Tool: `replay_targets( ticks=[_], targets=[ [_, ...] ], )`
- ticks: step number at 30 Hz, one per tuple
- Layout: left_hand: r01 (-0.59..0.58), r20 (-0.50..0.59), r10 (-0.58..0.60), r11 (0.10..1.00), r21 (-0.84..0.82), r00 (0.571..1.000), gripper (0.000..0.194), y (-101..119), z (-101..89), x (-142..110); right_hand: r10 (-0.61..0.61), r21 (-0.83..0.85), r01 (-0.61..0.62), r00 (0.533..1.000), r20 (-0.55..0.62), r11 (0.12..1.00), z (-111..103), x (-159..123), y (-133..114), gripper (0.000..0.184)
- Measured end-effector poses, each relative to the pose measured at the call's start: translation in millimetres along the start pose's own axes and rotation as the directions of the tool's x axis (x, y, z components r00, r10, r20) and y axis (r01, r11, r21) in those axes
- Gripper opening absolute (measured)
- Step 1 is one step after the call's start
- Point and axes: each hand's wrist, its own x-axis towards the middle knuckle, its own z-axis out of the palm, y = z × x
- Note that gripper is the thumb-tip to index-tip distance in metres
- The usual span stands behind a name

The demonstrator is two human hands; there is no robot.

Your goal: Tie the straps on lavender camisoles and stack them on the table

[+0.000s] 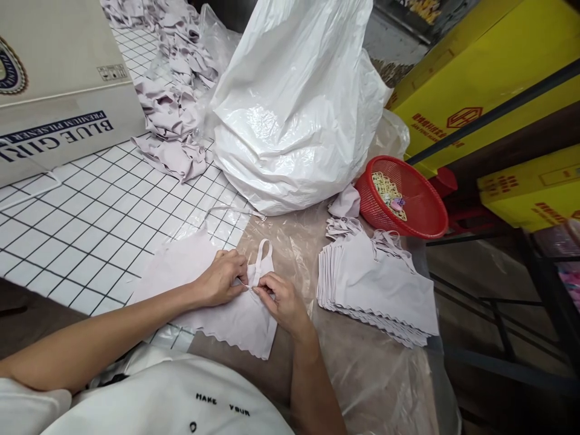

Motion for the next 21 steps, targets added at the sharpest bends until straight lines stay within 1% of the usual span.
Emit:
replay_targets(
  ticks=[7,14,21],
  targets=[
    [0.014,0.005,-0.014,1.000,-0.009,1.000,0.002,0.2,-0.6,0.6,-0.026,-0.039,0.025,0.999,-0.026,0.999,0.7,-0.7,0.4,0.014],
    [0.019,-0.002,-0.019,1.000,-0.010,1.000,0.004,0.9,-0.2,1.1,-0.061,-0.081,0.060,0.998,-0.010,0.995,2.1,0.2,-0.2,0.015],
    [0.030,0.016,-0.030,1.000,-0.001,0.999,0.004,2.2,-1.8,2.4,-0.138,-0.133,0.134,0.990,-0.023,0.982,6.8,2.2,0.4,0.015]
  ],
)
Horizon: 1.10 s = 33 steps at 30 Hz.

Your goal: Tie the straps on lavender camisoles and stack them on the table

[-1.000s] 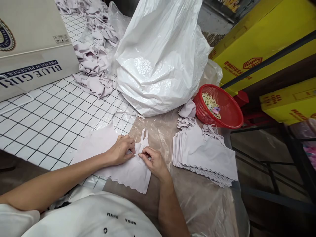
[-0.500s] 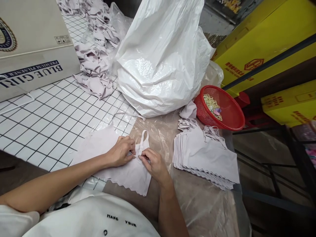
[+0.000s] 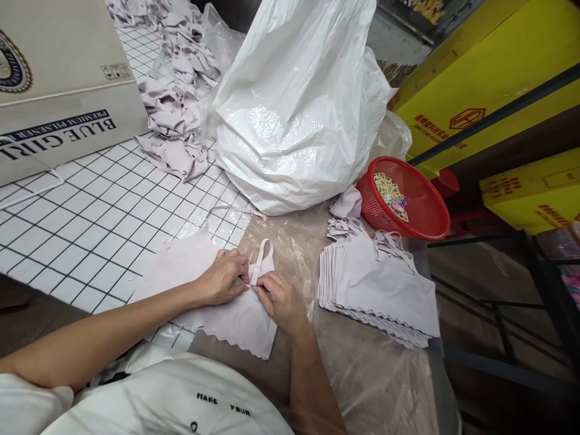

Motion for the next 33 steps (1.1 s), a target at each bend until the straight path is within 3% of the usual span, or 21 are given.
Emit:
replay_targets(
  ticks=[6,13,16,18,20,22,25,29,31,33],
  targets=[
    [-0.019,0.012,0.018,0.999,0.035,1.000,0.009,0,-0.7,0,0.003,0.046,-0.001,0.999,-0.037,0.999,10,2,-1,0.018],
    [-0.027,-0.018,0.028,0.997,0.067,0.999,0.012,-2,1.9,1,0.242,0.289,-0.210,0.967,-0.079,0.934,17,5,-5,0.015],
    [-0.001,-0.054,0.008,0.993,0.119,0.999,0.006,1,3.2,-2,0.395,0.407,-0.346,0.918,-0.040,0.845,17,6,-7,0.012],
    [0.012,-0.134,0.014,0.981,0.194,0.991,0.009,5,5.7,-8,0.484,0.532,-0.407,0.875,-0.006,0.743,17,6,-7,0.008],
    [-0.031,-0.221,0.099,0.957,0.290,0.970,0.013,8,10.6,-17,0.536,0.661,-0.418,0.844,0.030,0.623,18,7,-8,0.013],
    [-0.151,-0.246,0.254,0.917,0.369,0.935,0.015,9,18.0,-26,0.567,0.753,-0.407,0.822,0.055,0.517,17,8,-9,0.022],
    [-0.360,-0.160,0.457,0.835,0.415,0.875,0.023,6,31.3,-38,0.606,0.838,-0.391,0.790,0.093,0.382,12,10,-14,0.034],
    [-0.491,0.071,0.510,0.770,0.407,0.857,0.041,-2,42.2,-46,0.633,0.906,-0.350,0.763,0.130,0.236,-3,19,-17,0.052],
    [-0.524,0.166,0.502,0.757,0.391,0.849,0.052,-5,43.0,-47,0.653,0.913,-0.331,0.750,0.102,0.237,-12,27,-13,0.054],
    [-0.546,0.222,0.499,0.751,0.371,0.838,0.059,-6,41.6,-47,0.673,0.893,-0.320,0.739,0.027,0.316,-19,38,-2,0.053]
  ],
)
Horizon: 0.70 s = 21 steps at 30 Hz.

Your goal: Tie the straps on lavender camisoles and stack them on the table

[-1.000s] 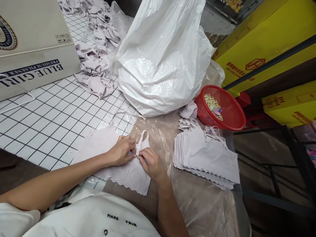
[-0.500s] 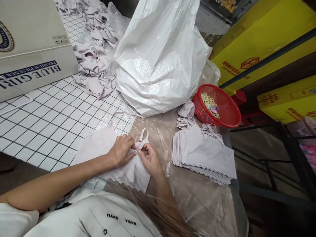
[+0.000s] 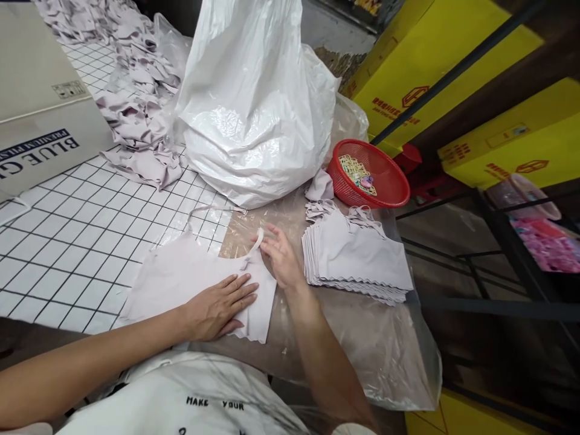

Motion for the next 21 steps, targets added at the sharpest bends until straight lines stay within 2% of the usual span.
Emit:
replay_targets(
  ticks=[3,5,7,9,10,12,14,15,17,18,21],
  targets=[
    [-0.025,0.063,0.027,0.999,-0.023,0.998,0.066,-2,-3.8,1,-0.115,-0.226,0.096,0.991,-0.070,0.969,-8,28,-5,0.050],
    [-0.043,0.106,0.045,0.999,-0.025,0.993,0.068,-3,-6.7,2,-0.159,-0.482,0.110,0.985,-0.061,0.869,-13,44,-8,0.047],
    [-0.052,0.132,0.055,0.998,-0.028,0.990,0.069,-3,-8.7,4,-0.199,-0.750,0.101,0.979,-0.042,0.654,-17,50,-12,0.044],
    [-0.056,0.129,0.061,0.998,-0.042,0.990,0.068,-3,-9.5,4,-0.291,-0.916,0.085,0.956,-0.036,0.392,-18,41,-14,0.041],
    [-0.059,0.116,0.065,0.997,-0.054,0.991,0.066,-4,-9.6,4,-0.353,-0.956,0.077,0.935,-0.029,0.283,-16,31,-12,0.041],
    [-0.056,0.065,0.061,0.995,-0.081,0.996,0.062,-4,-10.3,0,-0.460,-0.988,0.094,0.888,0.028,0.122,-11,2,-2,0.046],
    [-0.030,0.002,0.030,0.994,-0.102,1.000,0.058,-7,-12.3,-7,-0.485,-0.985,0.173,0.861,0.151,0.001,-6,-34,18,0.052],
    [-0.013,-0.023,0.011,0.994,-0.107,1.000,0.056,-8,-14.1,-13,-0.460,-0.972,0.229,0.857,0.230,-0.059,-5,-52,31,0.055],
    [0.016,-0.040,-0.021,0.994,-0.108,0.999,0.056,-12,-18.8,-26,-0.367,-0.935,0.323,0.860,0.354,-0.147,-8,-81,56,0.058],
    [0.026,-0.033,-0.029,0.994,-0.104,0.999,0.057,-13,-21.7,-33,-0.337,-0.926,0.333,0.864,0.374,-0.176,-12,-90,66,0.059],
    [0.056,0.007,-0.055,0.995,-0.087,0.998,0.061,-18,-31.4,-56,-0.312,-0.938,0.260,0.893,0.323,-0.227,-31,-101,85,0.064]
  ],
)
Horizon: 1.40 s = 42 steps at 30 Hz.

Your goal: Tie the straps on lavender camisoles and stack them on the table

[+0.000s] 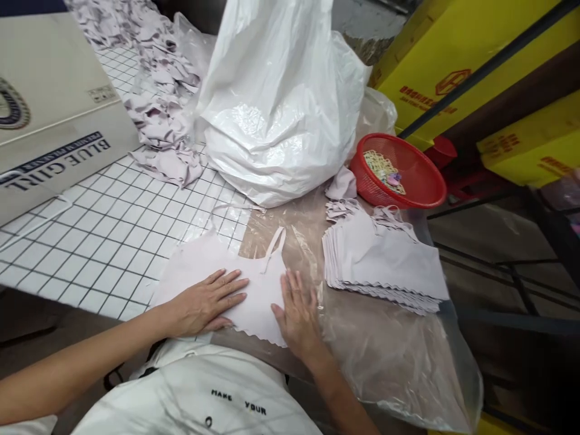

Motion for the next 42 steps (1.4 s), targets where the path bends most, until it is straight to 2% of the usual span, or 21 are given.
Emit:
replay_targets(
  ticks=[3,6,8,10,11,13,15,17,20,22,24,26,28,32,35,37,39,40,42],
  targets=[
    [0.064,-0.002,-0.064,0.998,0.027,0.998,0.057,-11,-11.7,-19,0.027,-0.042,-0.027,1.000,0.003,0.999,8,-2,14,0.067],
    [0.203,-0.122,-0.194,0.977,0.061,0.973,0.044,-34,-26.9,-33,0.013,-0.059,-0.013,1.000,-0.012,0.998,11,-2,19,0.069],
    [0.349,-0.289,-0.322,0.936,0.046,0.901,0.035,-54,-38.7,-37,0.024,-0.054,-0.024,1.000,-0.012,0.998,9,-3,19,0.068],
    [0.495,-0.430,-0.447,0.869,-0.002,0.784,0.028,-73,-49.5,-35,0.046,-0.033,-0.047,0.999,-0.020,0.998,1,3,17,0.065],
    [0.549,-0.461,-0.498,0.836,-0.029,0.734,0.027,-81,-53.7,-31,0.049,-0.015,-0.050,0.998,-0.034,0.999,-6,10,15,0.061],
    [0.614,-0.452,-0.580,0.785,-0.085,0.678,0.028,-92,-59.1,-18,0.022,0.032,-0.020,0.997,-0.077,0.999,-24,37,8,0.050],
    [0.650,-0.401,-0.643,0.747,-0.139,0.653,0.030,-97,-60.7,-1,-0.054,0.083,0.062,0.994,-0.100,0.995,-42,78,-5,0.040],
    [0.683,-0.361,-0.693,0.708,-0.179,0.624,0.032,-98,-60.4,17,-0.161,0.113,0.170,0.983,-0.091,0.979,-53,128,-23,0.040],
    [0.712,-0.327,-0.737,0.667,-0.217,0.591,0.023,-96,-60.0,36,-0.319,0.131,0.317,0.948,-0.006,0.939,-52,199,-49,0.048],
    [0.718,-0.308,-0.753,0.653,-0.241,0.581,0.012,-95,-60.5,42,-0.407,0.146,0.394,0.910,0.074,0.907,-44,233,-62,0.047],
    [0.708,-0.297,-0.755,0.654,-0.267,0.585,0.007,-95,-60.9,43,-0.466,0.157,0.446,0.875,0.133,0.881,-37,255,-69,0.038],
    [0.683,-0.300,-0.740,0.672,-0.287,0.602,0.009,-96,-60.5,42,-0.488,0.157,0.465,0.855,0.176,0.871,-38,263,-70,0.028],
    [0.660,-0.314,-0.721,0.692,-0.292,0.617,0.011,-97,-59.5,39,-0.471,0.150,0.448,0.857,0.208,0.881,-48,257,-65,0.026],
    [0.654,-0.341,-0.707,0.705,-0.275,0.619,0.015,-97,-58.4,35,-0.357,0.170,0.317,0.873,0.332,0.933,-86,217,-51,0.021],
    [0.641,-0.351,-0.700,0.713,-0.285,0.622,0.020,-96,-59.8,35,-0.287,0.333,0.149,0.861,0.419,0.931,-107,189,-48,0.021],
    [0.632,-0.346,-0.700,0.714,-0.302,0.625,0.022,-95,-60.9,33,-0.218,0.445,0.039,0.907,0.361,0.895,-107,183,-51,0.018],
    [0.615,-0.346,-0.693,0.721,-0.320,0.633,0.024,-96,-61.2,31,-0.117,0.497,-0.041,0.952,0.282,0.867,-96,189,-57,0.024],
    [0.601,-0.349,-0.684,0.729,-0.327,0.640,0.025,-96,-61.0,30,-0.087,0.508,-0.066,0.959,0.271,0.859,-88,196,-61,0.031],
    [0.572,-0.361,-0.664,0.747,-0.339,0.655,0.024,-98,-60.1,27,-0.106,0.515,-0.080,0.941,0.321,0.853,-72,213,-69,0.042]
  ],
)
